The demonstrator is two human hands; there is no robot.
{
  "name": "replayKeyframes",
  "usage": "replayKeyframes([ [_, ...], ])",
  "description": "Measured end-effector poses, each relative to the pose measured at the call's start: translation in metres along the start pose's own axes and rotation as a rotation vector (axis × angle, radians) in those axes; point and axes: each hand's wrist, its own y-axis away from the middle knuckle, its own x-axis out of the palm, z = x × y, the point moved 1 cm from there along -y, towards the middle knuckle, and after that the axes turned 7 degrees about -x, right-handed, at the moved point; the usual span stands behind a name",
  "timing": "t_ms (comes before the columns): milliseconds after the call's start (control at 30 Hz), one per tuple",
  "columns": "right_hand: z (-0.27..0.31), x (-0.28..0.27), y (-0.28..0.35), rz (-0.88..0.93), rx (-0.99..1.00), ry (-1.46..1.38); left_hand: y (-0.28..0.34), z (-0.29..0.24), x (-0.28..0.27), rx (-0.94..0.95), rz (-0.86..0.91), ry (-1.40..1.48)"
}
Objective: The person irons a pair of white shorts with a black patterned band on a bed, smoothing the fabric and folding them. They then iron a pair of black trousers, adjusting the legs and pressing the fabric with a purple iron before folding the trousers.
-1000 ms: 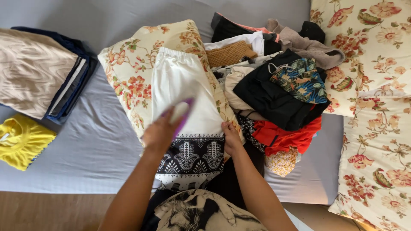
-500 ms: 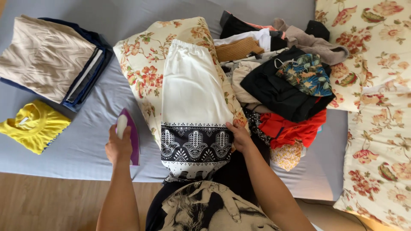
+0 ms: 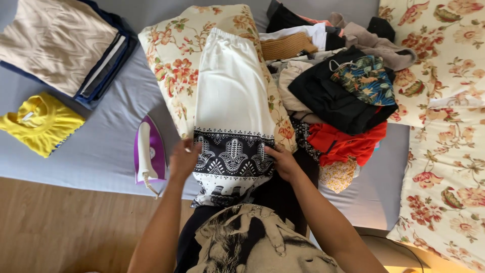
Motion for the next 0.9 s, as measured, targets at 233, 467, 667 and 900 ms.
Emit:
replayKeyframes([
  [233, 0.015, 0.010, 0.026, -0.020, -0.189, -0.155, 0.016, -0.004, 0.000, -0.307, 0.231, 0.280],
  [467, 0.004, 0.014, 0.020, 0.070, 0.045, -0.199, 0.011, -0.031, -0.034, -0.237, 0.530, 0.488],
  [667, 0.019, 0.012, 0.020, 0.030, -0.188, -0.189, 0.003, -0.023, -0.022, -0.206, 0.415, 0.576],
  [900, 0.100, 0.031, 0.062, 0.168, -0.571, -0.153, 0.084, -0.111, -0.111, 0.108, 0.521, 0.984],
])
